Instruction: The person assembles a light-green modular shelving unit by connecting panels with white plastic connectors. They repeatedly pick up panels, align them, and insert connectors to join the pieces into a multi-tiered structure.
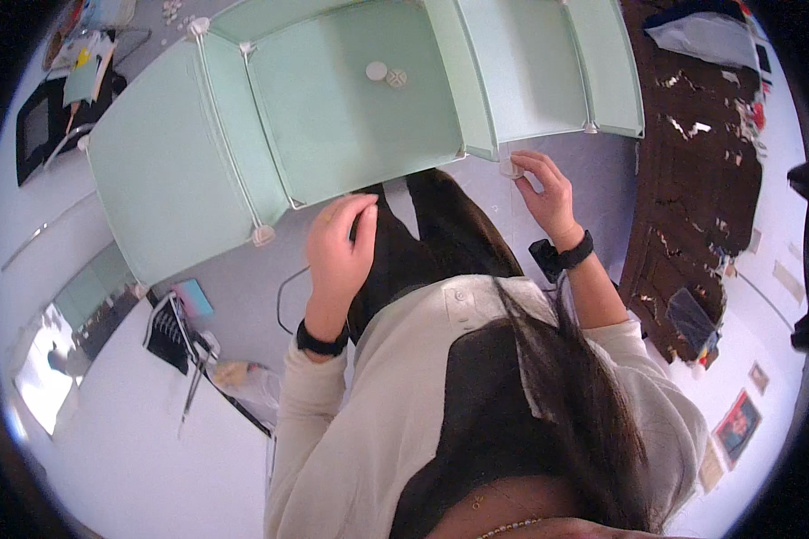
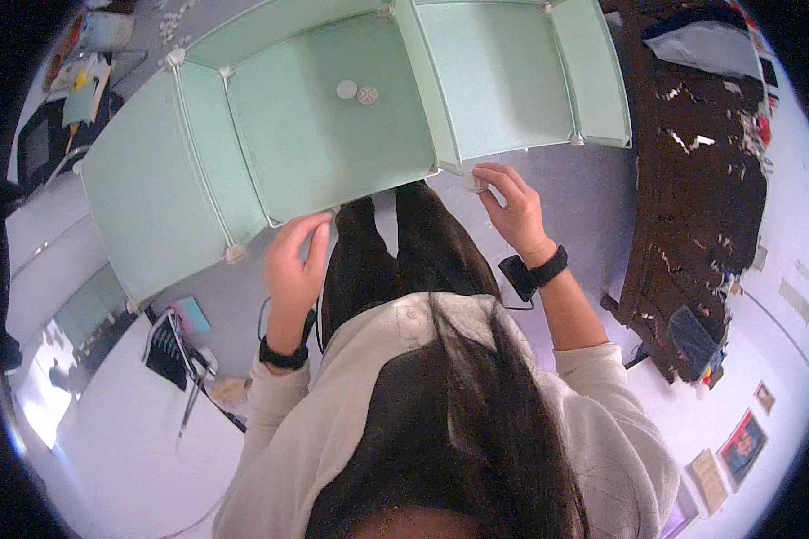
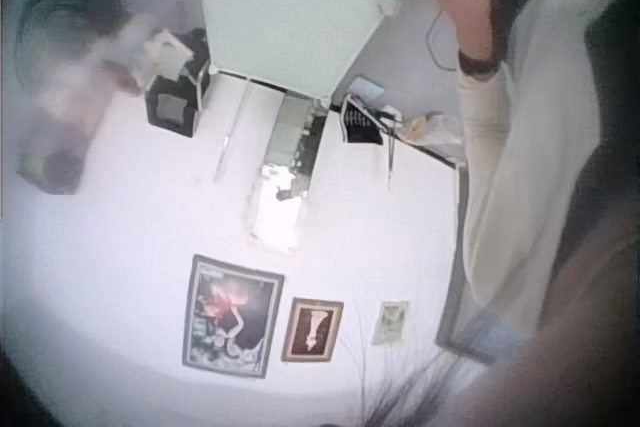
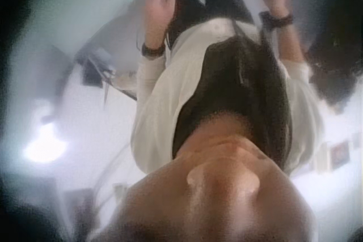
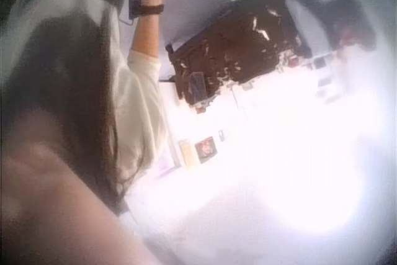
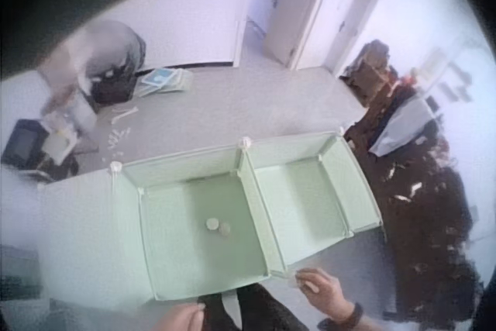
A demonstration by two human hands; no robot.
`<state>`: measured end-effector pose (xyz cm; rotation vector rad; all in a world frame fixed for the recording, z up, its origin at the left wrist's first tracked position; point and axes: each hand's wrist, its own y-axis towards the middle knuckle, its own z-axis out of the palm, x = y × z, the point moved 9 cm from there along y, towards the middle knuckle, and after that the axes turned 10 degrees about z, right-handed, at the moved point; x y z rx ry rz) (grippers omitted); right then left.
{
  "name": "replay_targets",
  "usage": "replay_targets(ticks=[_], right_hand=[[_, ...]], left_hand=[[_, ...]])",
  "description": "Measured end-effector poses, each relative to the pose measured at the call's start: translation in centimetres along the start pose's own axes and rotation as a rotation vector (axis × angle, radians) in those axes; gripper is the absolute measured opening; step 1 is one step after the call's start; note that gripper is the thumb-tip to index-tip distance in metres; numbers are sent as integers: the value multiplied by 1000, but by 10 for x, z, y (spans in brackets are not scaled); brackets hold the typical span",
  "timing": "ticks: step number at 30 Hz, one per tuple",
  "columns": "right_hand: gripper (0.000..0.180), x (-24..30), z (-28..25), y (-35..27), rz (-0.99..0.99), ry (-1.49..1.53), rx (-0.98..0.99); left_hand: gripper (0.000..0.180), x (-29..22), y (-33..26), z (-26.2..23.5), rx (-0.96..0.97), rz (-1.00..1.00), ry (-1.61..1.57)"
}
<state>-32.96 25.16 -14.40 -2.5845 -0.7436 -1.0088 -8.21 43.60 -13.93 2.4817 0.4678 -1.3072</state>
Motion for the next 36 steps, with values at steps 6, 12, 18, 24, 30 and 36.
replay_targets(ticks=[6,12,18,24,30,36], right_hand=[[31,-12,6,8,-200,2,92],[38,-11,5,9,-387,24,122],[39,-9,8,12,-456,-13,160],[39,-5,9,17,-362,-35,189],[37,-1,10,26,-295,-27,244],[37,-6,11,30,-282,-9,281]], left_hand=[[26,8,25,146,213,-191,-443],[29,0,38,198,74,-242,-588],[25,-2,42,200,54,-214,-533],[34,-21,48,187,171,-54,-432],[42,-42,60,181,284,40,-327],[36,-36,69,190,352,-26,-303]])
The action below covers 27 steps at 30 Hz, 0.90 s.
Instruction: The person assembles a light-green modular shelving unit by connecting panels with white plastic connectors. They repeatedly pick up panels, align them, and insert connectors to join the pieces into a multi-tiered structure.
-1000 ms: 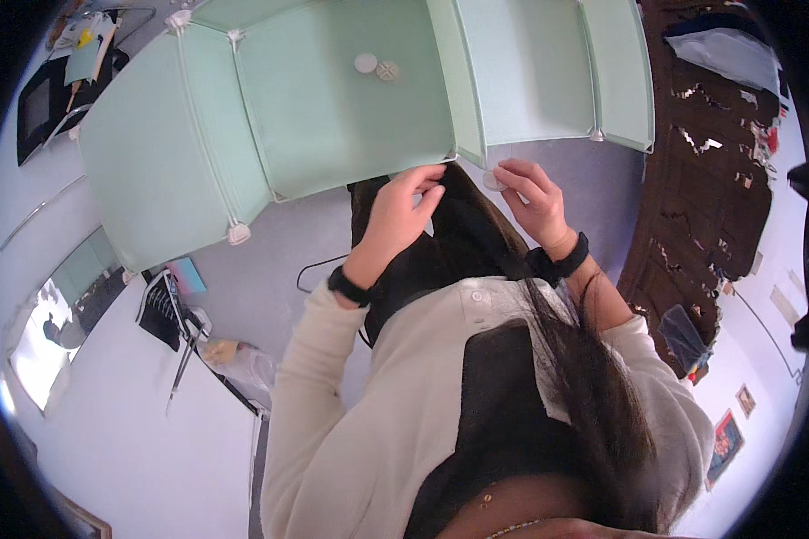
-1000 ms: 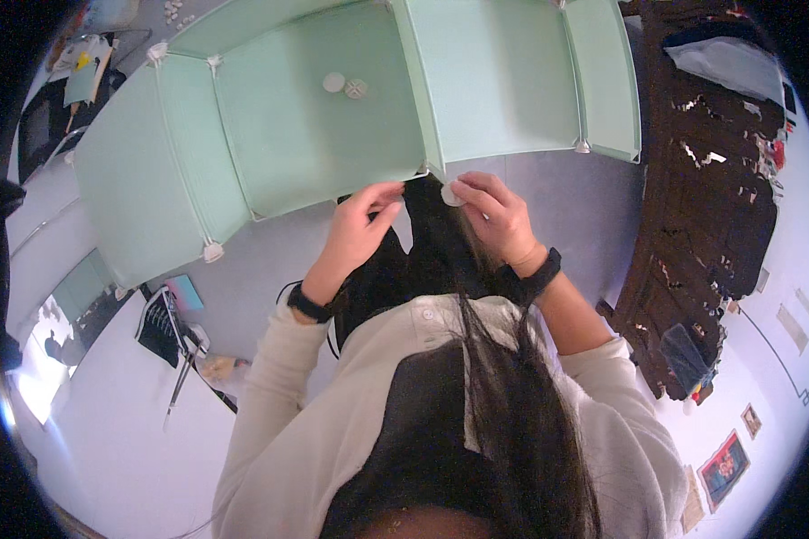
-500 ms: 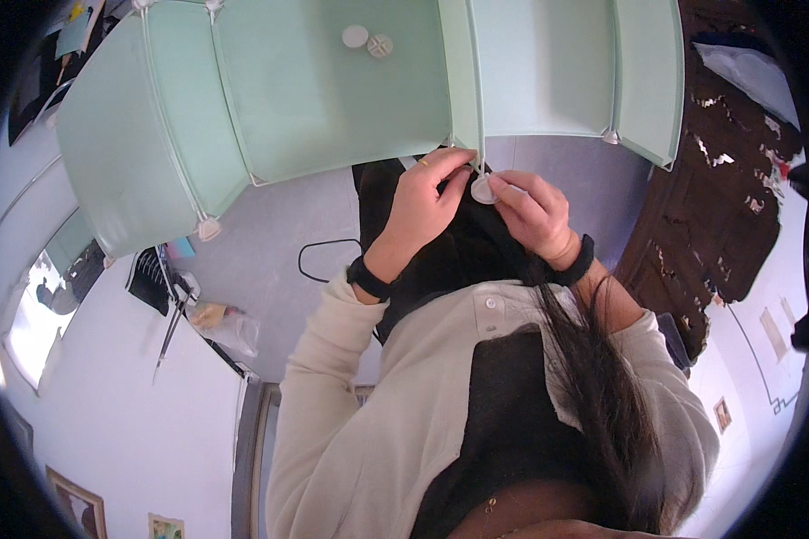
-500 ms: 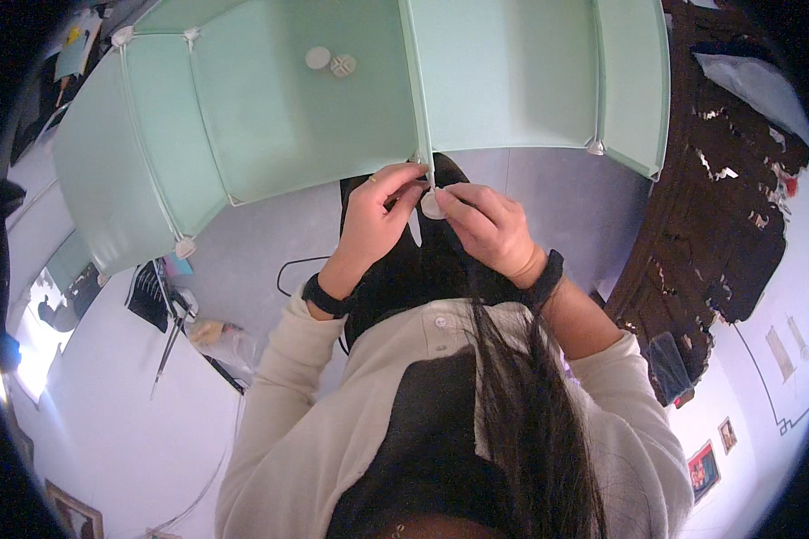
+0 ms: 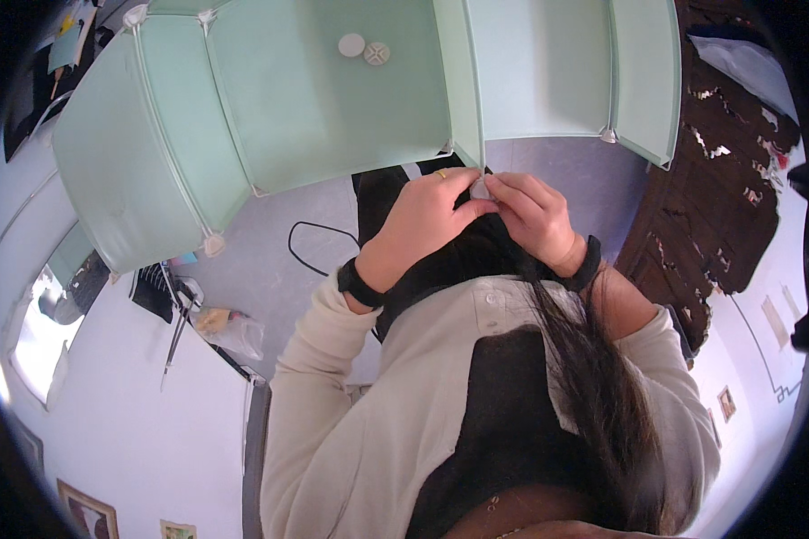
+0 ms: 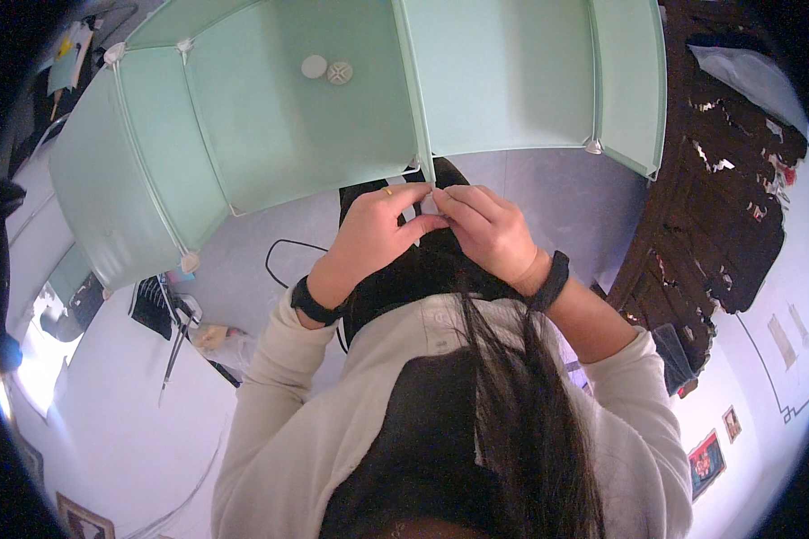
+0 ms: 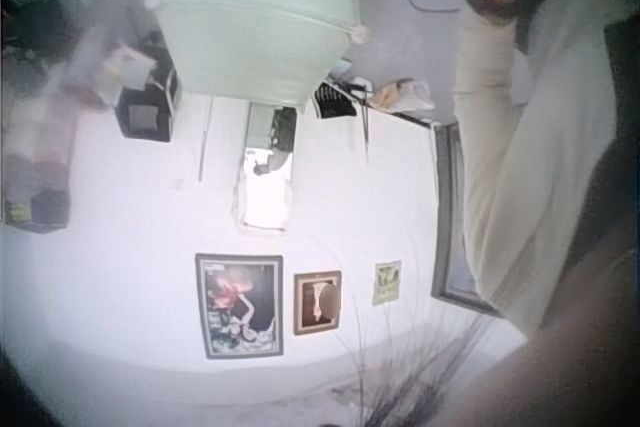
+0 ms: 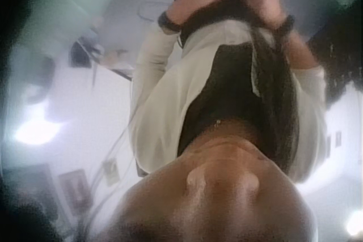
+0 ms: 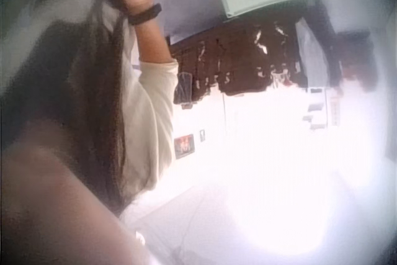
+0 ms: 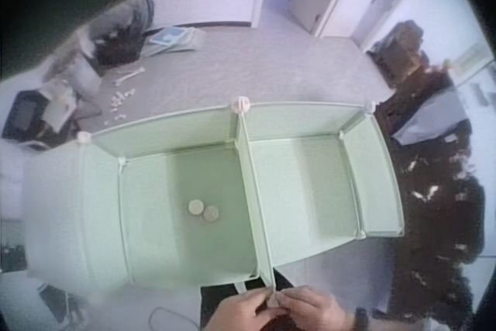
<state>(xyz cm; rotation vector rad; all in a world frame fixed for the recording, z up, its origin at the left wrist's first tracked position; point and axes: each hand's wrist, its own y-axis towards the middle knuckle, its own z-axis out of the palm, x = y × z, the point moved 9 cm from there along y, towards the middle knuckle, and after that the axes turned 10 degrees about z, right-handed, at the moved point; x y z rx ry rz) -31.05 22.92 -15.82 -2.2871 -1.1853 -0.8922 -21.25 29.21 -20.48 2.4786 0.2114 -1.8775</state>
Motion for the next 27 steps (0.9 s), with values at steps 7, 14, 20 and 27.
replay_targets(ticks=[7,14,20,27], right_hand=[[36,-10,9,2,65,10,69],[38,-8,5,5,91,33,147],[39,-43,-64,58,232,201,255],[39,-86,-114,266,121,441,-328]], left_hand=[[34,13,3,0,57,-52,19],[47,-5,-4,-10,-71,-92,85],[62,-53,-9,-11,-401,321,251],[50,-59,19,26,-405,393,686]])
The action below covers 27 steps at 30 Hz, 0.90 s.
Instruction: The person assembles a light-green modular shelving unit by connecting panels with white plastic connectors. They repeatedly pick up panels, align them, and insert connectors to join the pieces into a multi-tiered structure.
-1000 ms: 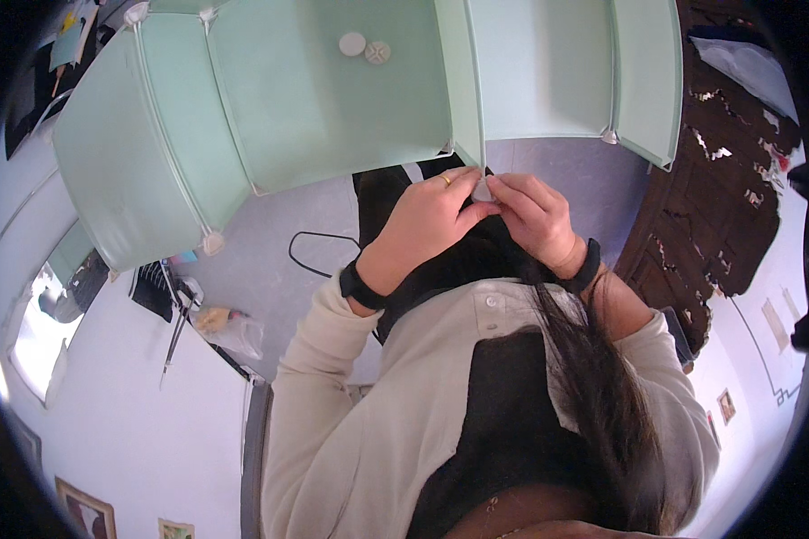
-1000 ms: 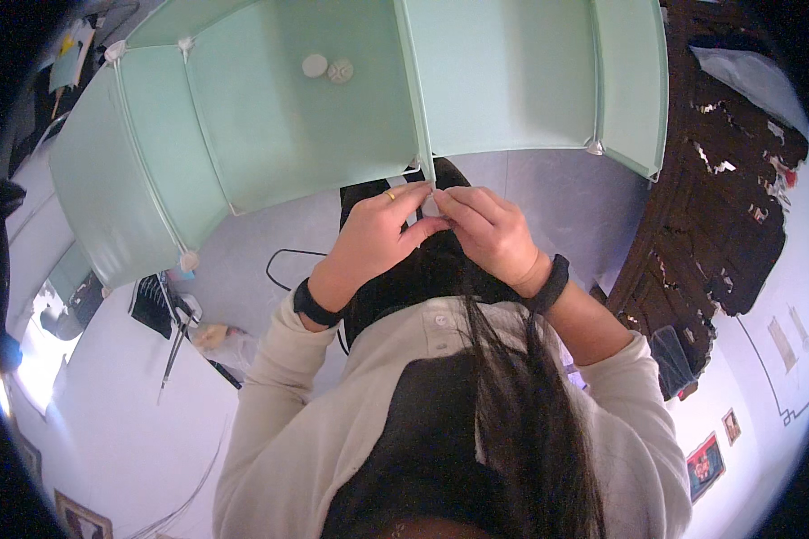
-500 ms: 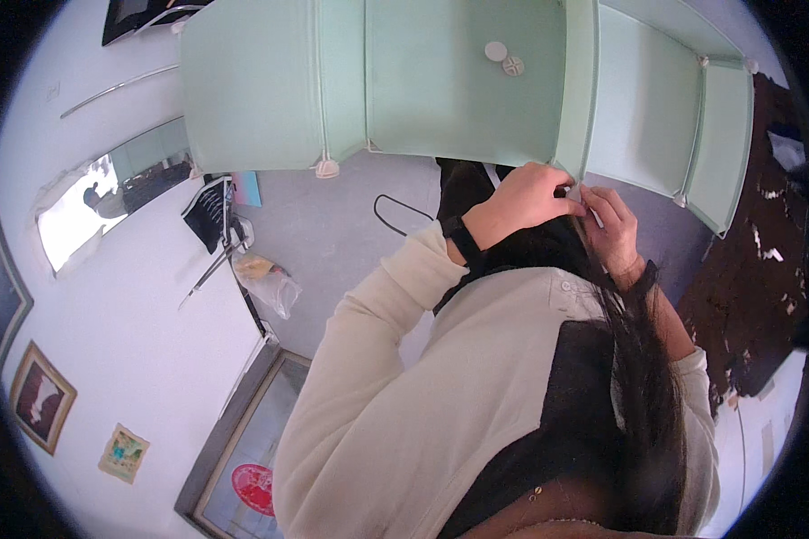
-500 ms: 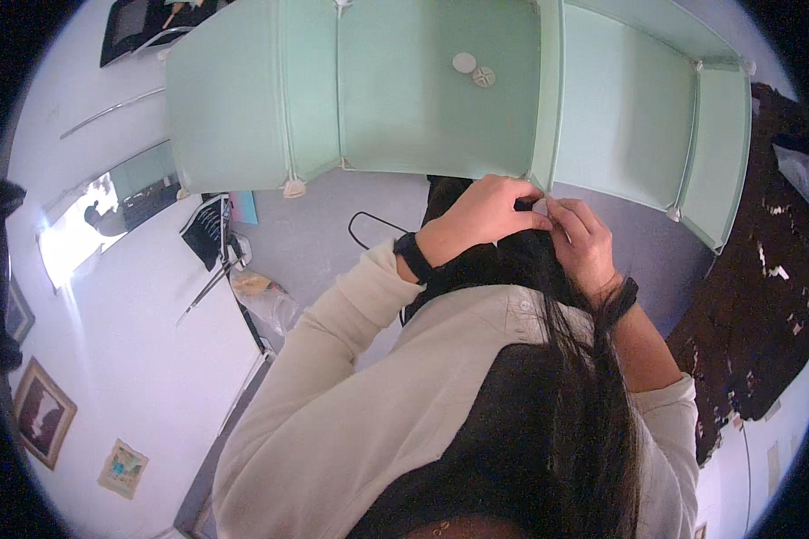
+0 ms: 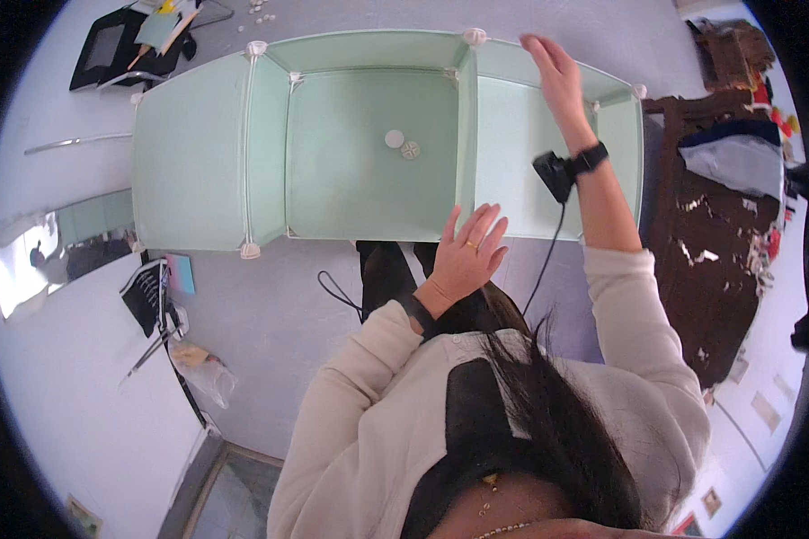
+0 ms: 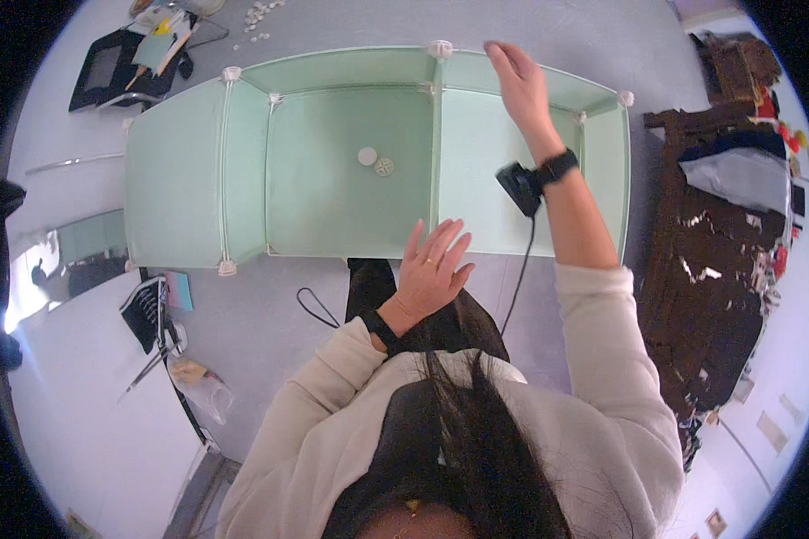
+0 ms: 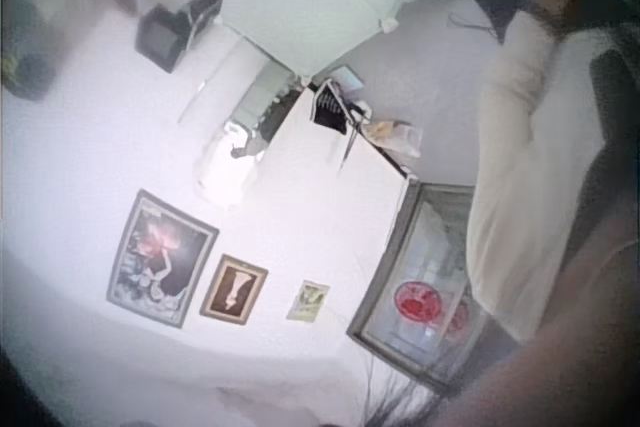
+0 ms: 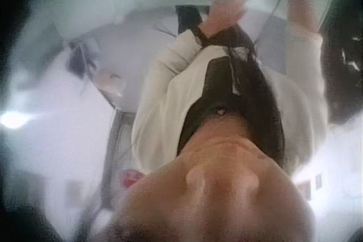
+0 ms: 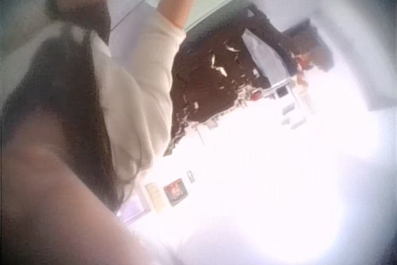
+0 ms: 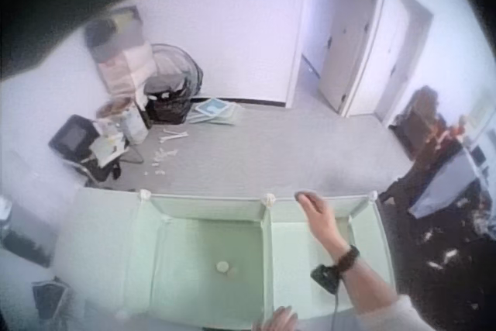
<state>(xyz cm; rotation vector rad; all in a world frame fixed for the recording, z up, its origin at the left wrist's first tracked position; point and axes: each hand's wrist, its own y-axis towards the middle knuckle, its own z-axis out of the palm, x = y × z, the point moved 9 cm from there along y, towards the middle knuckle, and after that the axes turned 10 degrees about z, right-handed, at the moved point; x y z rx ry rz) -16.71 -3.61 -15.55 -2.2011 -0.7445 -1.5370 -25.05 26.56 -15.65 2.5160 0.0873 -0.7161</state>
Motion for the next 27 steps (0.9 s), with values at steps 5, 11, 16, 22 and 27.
replay_targets(ticks=[5,11,16,22,27], right_hand=[[44,-29,77,49,-44,-398,105],[40,-36,89,54,-44,-476,15],[39,-27,84,50,-53,-431,24],[39,-24,87,49,-41,-472,47],[41,-36,89,55,-21,-472,78]], left_hand=[[45,15,-13,0,-230,-229,-25],[28,4,-4,17,-163,-29,105],[21,4,-5,17,-164,-52,35],[8,2,-6,23,-220,-47,-2],[6,5,-6,18,-142,-24,43]])
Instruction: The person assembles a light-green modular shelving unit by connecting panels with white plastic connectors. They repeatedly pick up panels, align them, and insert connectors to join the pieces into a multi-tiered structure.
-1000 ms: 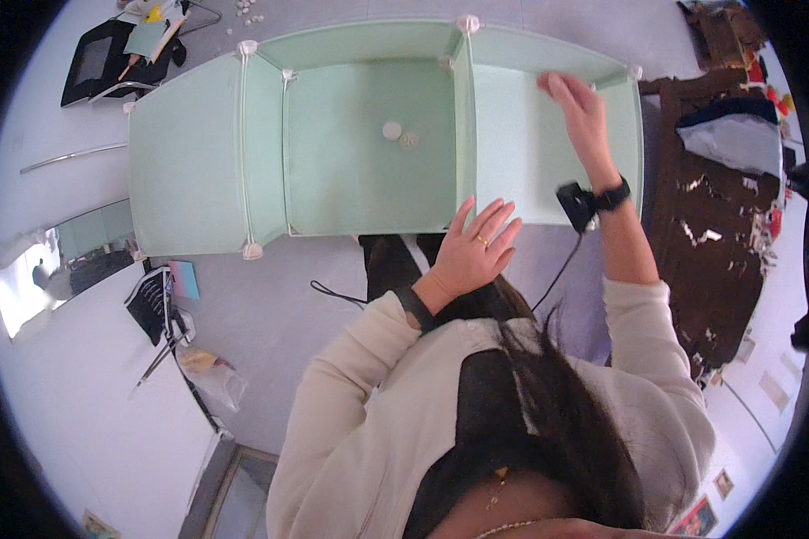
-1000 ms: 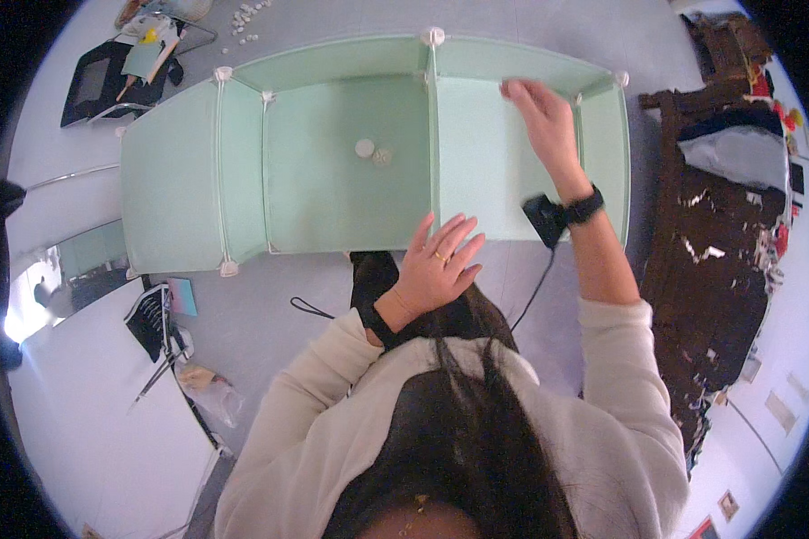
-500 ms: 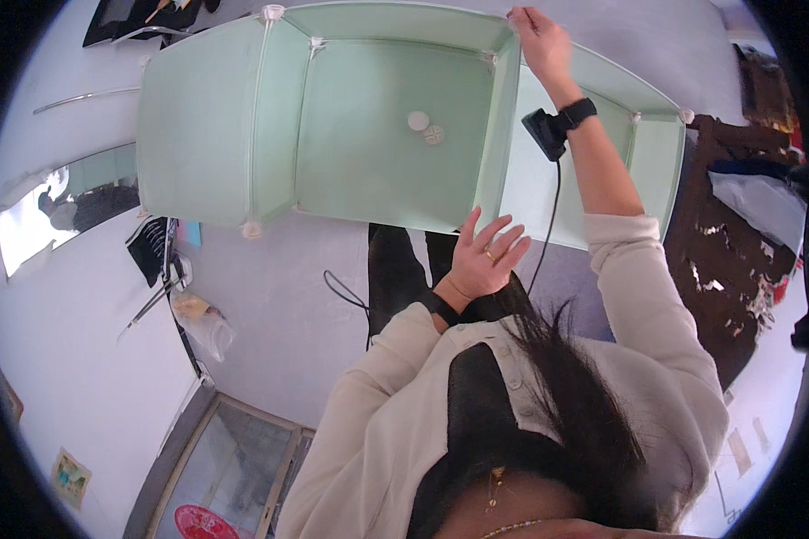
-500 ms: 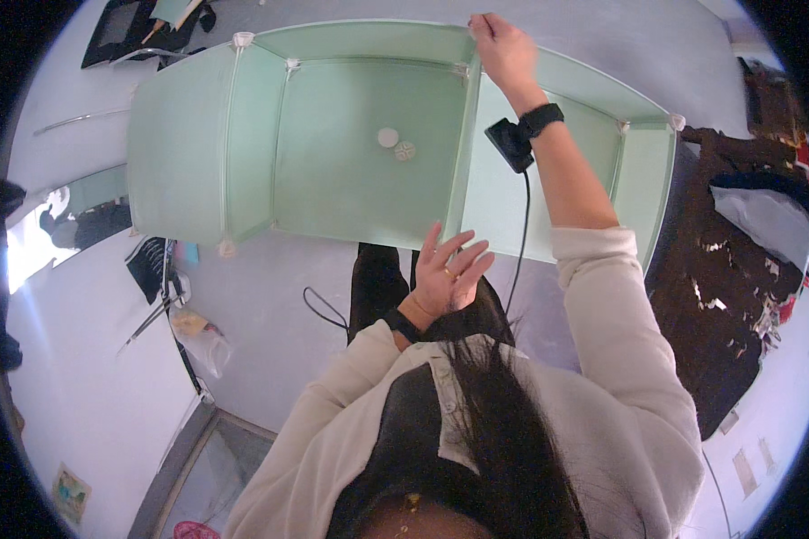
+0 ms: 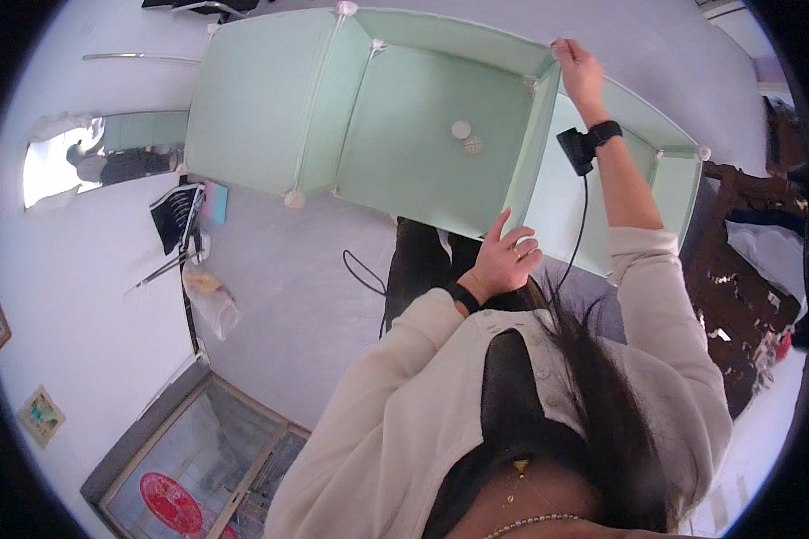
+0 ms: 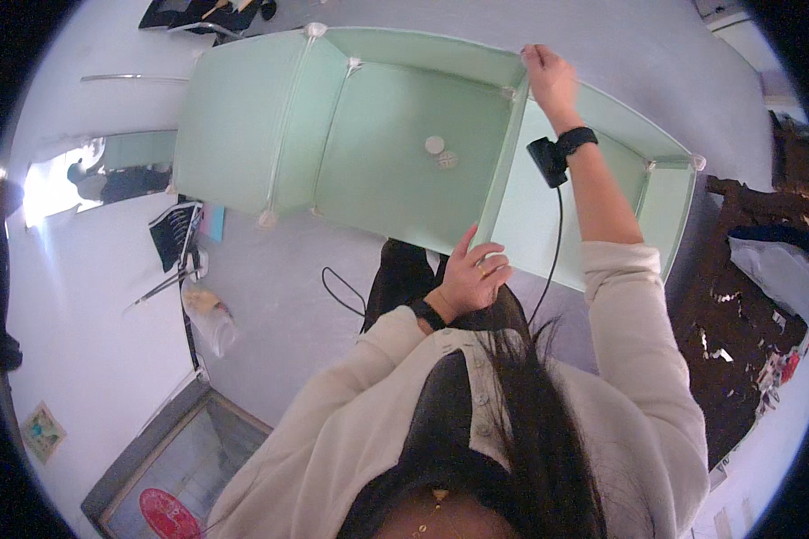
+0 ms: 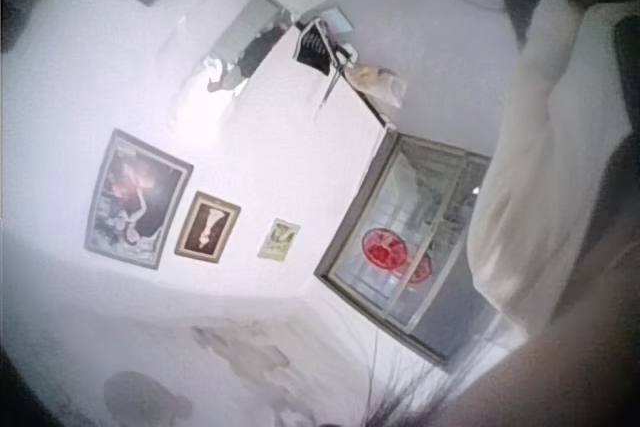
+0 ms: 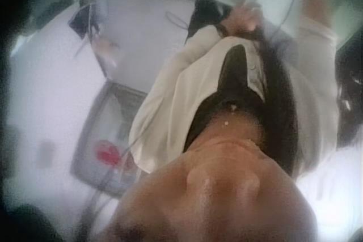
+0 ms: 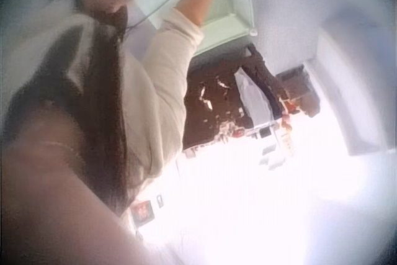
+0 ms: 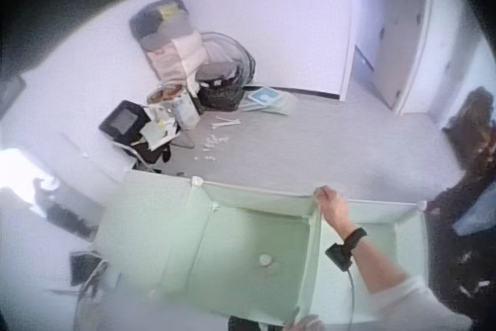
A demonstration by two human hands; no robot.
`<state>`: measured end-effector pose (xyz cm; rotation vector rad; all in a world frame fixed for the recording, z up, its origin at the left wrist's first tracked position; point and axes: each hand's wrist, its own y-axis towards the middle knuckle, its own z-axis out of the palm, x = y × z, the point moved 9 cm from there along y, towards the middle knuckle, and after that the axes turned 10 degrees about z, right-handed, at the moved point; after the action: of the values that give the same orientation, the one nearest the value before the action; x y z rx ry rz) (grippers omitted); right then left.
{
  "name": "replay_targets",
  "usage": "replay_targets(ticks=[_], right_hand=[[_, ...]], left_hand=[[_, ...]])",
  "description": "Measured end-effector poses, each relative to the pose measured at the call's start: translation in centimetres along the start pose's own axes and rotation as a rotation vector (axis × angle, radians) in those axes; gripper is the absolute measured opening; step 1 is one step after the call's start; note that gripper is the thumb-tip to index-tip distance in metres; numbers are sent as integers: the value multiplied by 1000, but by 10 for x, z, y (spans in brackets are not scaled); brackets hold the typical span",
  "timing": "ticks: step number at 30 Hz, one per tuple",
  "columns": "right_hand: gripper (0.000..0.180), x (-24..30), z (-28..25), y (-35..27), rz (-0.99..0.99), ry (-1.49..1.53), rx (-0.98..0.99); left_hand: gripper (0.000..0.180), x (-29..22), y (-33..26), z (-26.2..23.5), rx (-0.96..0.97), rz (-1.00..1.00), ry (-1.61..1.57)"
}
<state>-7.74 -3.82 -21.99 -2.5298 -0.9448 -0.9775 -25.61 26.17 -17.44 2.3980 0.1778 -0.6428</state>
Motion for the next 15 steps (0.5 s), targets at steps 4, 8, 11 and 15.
replay_targets(ticks=[4,8,11,15], right_hand=[[43,-2,6,4,-30,140,47],[42,33,-40,-27,-189,168,-172],[37,67,-68,-99,-167,205,59],[31,139,-20,-257,-206,283,522]], left_hand=[[15,3,0,-18,119,-35,-111],[30,39,-37,-67,65,-239,-252],[30,126,-123,-120,-190,-806,-78],[27,219,-261,-111,-648,-1675,-506]])
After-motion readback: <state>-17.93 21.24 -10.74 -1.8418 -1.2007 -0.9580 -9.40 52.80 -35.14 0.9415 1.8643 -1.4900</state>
